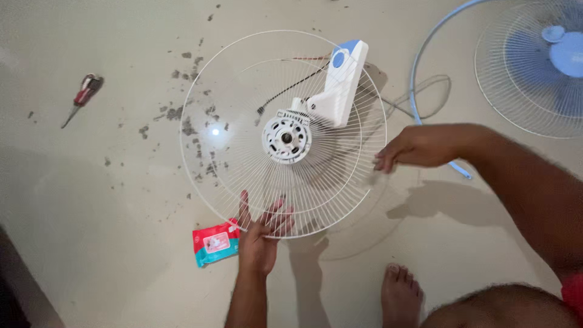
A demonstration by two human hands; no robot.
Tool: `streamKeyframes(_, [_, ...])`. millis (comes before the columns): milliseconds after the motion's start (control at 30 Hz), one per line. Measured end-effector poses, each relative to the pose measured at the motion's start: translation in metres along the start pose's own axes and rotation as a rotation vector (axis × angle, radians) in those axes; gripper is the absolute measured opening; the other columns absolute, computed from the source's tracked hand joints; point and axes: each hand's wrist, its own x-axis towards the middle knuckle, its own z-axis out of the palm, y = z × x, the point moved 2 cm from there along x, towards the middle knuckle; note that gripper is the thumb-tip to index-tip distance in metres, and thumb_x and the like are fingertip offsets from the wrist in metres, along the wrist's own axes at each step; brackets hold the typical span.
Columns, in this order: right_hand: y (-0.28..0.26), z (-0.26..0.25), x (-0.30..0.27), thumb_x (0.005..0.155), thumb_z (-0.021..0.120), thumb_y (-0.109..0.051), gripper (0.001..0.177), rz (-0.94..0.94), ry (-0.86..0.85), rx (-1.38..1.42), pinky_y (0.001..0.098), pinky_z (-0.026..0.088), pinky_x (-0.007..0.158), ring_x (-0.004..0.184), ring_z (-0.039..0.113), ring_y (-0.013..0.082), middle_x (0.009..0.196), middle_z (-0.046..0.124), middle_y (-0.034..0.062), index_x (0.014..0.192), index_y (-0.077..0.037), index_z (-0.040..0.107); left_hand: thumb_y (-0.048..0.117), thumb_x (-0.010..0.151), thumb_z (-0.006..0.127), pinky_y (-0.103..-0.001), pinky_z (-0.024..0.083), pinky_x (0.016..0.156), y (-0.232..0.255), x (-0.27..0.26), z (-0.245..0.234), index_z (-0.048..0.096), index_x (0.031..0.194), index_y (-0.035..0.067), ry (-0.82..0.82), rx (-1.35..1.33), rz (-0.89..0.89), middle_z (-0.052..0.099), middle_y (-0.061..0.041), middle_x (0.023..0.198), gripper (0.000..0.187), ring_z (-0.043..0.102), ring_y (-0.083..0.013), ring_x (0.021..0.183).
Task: The person assembles a white and blue electric fan on the floor. They attach the front wire cage to the motor housing, then place the blue fan blade onto the central hub and secure it with a nut.
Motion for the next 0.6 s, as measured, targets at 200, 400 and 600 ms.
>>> streamKeyframes(200, [0.070, -0.013, -0.002, 0.094, 0.049, -0.004, 0.025, 0.163, 0.414, 0.503, 0.0403, 0.054, 0.101, 0.101, 0.071, 0.0264, 0.101, 0.076, 0.0154, 0.095, 0.002, 0.074, -0.012, 0.073, 0.034, -0.059, 0.052, 0.100, -0.004, -0.002, -0.019, 0.010, 0.161, 0.042, 0.048, 0.047, -0.056, 0.050, -0.027, 0.144, 0.106, 0.059, -0.0444, 0.121])
streamKeyframes(400, [0.138, -0.036, 0.010, 0.106, 0.046, -0.012, 0.022, 0.031, 0.776, 1.048, 0.0444, 0.055, 0.087, 0.092, 0.061, 0.0235, 0.100, 0.063, 0.0115, 0.111, -0.002, 0.065, -0.013, 0.075, 0.036, -0.056, 0.052, 0.103, -0.012, -0.003, -0.030, 0.009, 0.161, 0.040, 0.041, 0.120, -0.081, 0.050, -0.027, 0.146, 0.105, 0.060, -0.0417, 0.123])
streamKeyframes(600, [0.103, -0.059, 0.038, 0.104, 0.052, -0.036, 0.040, 0.357, 0.900, 0.920, 0.0381, 0.054, 0.089, 0.100, 0.065, 0.0210, 0.108, 0.066, 0.0059, 0.135, -0.012, 0.060, -0.015, 0.073, 0.037, -0.049, 0.051, 0.100, -0.026, 0.001, -0.056, 0.016, 0.162, 0.033, 0.162, 0.245, -0.138, 0.054, -0.024, 0.145, 0.103, 0.062, -0.0357, 0.123])
